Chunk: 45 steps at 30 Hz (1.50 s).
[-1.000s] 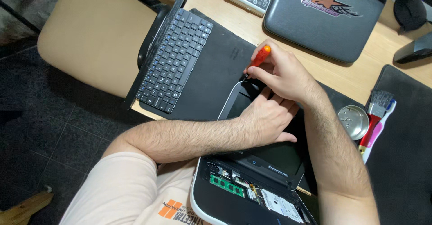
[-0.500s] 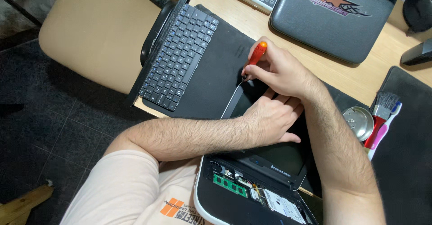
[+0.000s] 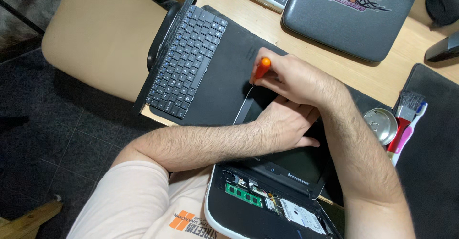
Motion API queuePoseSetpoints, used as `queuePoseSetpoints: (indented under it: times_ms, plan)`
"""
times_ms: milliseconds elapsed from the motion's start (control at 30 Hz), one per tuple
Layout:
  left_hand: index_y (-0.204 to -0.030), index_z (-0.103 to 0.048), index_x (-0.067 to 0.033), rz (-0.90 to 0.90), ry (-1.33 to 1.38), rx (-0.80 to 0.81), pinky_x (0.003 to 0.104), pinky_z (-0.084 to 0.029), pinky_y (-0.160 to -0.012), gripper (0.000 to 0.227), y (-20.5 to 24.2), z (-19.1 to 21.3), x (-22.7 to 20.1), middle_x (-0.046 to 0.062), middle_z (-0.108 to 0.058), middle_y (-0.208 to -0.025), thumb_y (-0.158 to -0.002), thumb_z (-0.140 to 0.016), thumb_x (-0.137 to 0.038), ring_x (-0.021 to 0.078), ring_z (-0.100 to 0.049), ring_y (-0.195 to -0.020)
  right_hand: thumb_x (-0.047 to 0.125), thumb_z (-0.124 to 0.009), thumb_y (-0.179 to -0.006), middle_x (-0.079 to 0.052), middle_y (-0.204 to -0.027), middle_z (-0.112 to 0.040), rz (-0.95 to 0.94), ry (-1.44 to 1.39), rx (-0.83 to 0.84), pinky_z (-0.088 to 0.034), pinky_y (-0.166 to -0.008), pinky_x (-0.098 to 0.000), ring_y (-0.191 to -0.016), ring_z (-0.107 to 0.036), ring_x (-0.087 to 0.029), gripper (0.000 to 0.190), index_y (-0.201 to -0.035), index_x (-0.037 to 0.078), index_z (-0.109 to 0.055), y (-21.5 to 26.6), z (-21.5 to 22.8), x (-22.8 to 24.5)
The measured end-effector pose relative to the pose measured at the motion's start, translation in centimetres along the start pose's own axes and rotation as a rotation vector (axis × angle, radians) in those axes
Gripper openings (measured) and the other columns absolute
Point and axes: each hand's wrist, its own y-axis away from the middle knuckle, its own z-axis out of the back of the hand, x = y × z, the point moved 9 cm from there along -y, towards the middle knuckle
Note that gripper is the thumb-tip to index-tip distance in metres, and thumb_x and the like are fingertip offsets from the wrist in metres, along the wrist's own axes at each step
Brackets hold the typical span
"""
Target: The person removes the keyboard from a laptop, then uses a screwdriver to remove screws from the screen bezel. They then detach and remove the bezel from the screen.
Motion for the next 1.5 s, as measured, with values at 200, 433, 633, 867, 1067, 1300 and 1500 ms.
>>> queuePoseSetpoints:
  times_ms: [200, 433, 633, 867, 1067, 1300, 1500]
  plan:
    - [-0.109, -0.087, -0.0132, -0.001, 0.021, 0.002, 0.057, -0.066, -0.096, 0.068, -0.2, 0.3, 0.0, 0.014, -0.084, -0.094, -0.107, -0.060, -0.076, 0.0366, -0.088, -0.100, 0.025, -0.079, -0.120, -0.013, -0.115, -0.094, 0.026, -0.046, -0.039, -0.067, -0.102, -0.0584, -0.110, -0.090, -0.041, 0.024, -0.129, 0.016, -0.059, -0.7, 0.1, -1.4]
    - [-0.123, -0.087, -0.0137, 0.004, -0.064, -0.019, 0.062, -0.058, -0.114, 0.071, 0.2, -2.3, 0.1, 0.017, -0.082, -0.120, -0.108, -0.059, -0.077, 0.0427, -0.081, -0.127, 0.021, -0.080, -0.122, -0.005, -0.108, -0.094, 0.052, -0.260, -0.055, -0.069, -0.104, -0.0431, -0.102, -0.088, -0.018, 0.022, -0.133, 0.016, -0.062, -1.2, -0.7, -3.4]
    - [-0.127, -0.087, -0.0110, 0.018, -0.040, -0.024, 0.063, -0.062, -0.110, 0.075, -0.2, 0.0, 0.1, 0.018, -0.082, -0.117, -0.106, -0.061, -0.079, 0.0409, -0.083, -0.122, 0.018, -0.079, -0.121, -0.009, -0.109, -0.095, 0.080, -0.213, -0.027, -0.070, -0.102, -0.0480, -0.103, -0.090, -0.024, 0.021, -0.133, 0.013, -0.061, -1.5, -0.6, -2.1]
    - [-0.112, -0.090, -0.0116, 0.030, 0.021, -0.060, 0.057, -0.068, -0.094, 0.073, -0.8, -0.4, 0.1, 0.014, -0.084, -0.099, -0.106, -0.059, -0.077, 0.0372, -0.087, -0.104, 0.025, -0.075, -0.122, -0.009, -0.117, -0.095, 0.083, -0.072, 0.036, -0.066, -0.104, -0.0563, -0.110, -0.090, -0.036, 0.022, -0.133, 0.015, -0.059, -1.3, -0.9, -1.3]
    - [-0.104, -0.090, -0.0113, 0.016, 0.014, -0.127, 0.053, -0.068, -0.089, 0.073, -0.7, -0.2, -0.1, 0.015, -0.082, -0.094, -0.106, -0.059, -0.077, 0.0387, -0.086, -0.101, 0.023, -0.077, -0.118, -0.007, -0.116, -0.096, 0.023, 0.012, 0.086, -0.066, -0.102, -0.0590, -0.111, -0.089, -0.040, 0.024, -0.133, 0.018, -0.060, -0.7, -0.9, 0.0]
    - [-0.145, -0.078, -0.0103, 0.045, -0.145, -0.033, 0.064, -0.058, -0.112, 0.085, -0.1, -3.5, 1.5, 0.015, -0.080, -0.129, -0.101, -0.075, -0.082, 0.0415, -0.076, -0.131, 0.022, -0.082, -0.121, -0.016, -0.129, -0.082, 0.200, -0.132, -0.234, -0.068, -0.101, -0.0526, -0.118, -0.087, -0.040, 0.026, -0.133, 0.010, -0.063, 1.0, 1.8, 0.0]
    - [-0.130, -0.086, -0.0209, 0.255, -0.264, 0.231, 0.054, -0.057, -0.090, 0.087, -0.3, -3.1, 6.7, 0.009, -0.080, -0.133, -0.106, -0.057, -0.100, 0.0341, -0.071, -0.123, -0.012, -0.067, -0.125, -0.020, -0.122, -0.075, 0.208, -0.374, -0.548, -0.072, -0.106, -0.0355, -0.114, -0.082, -0.028, 0.027, -0.138, 0.002, -0.048, 7.3, 6.6, 1.1]
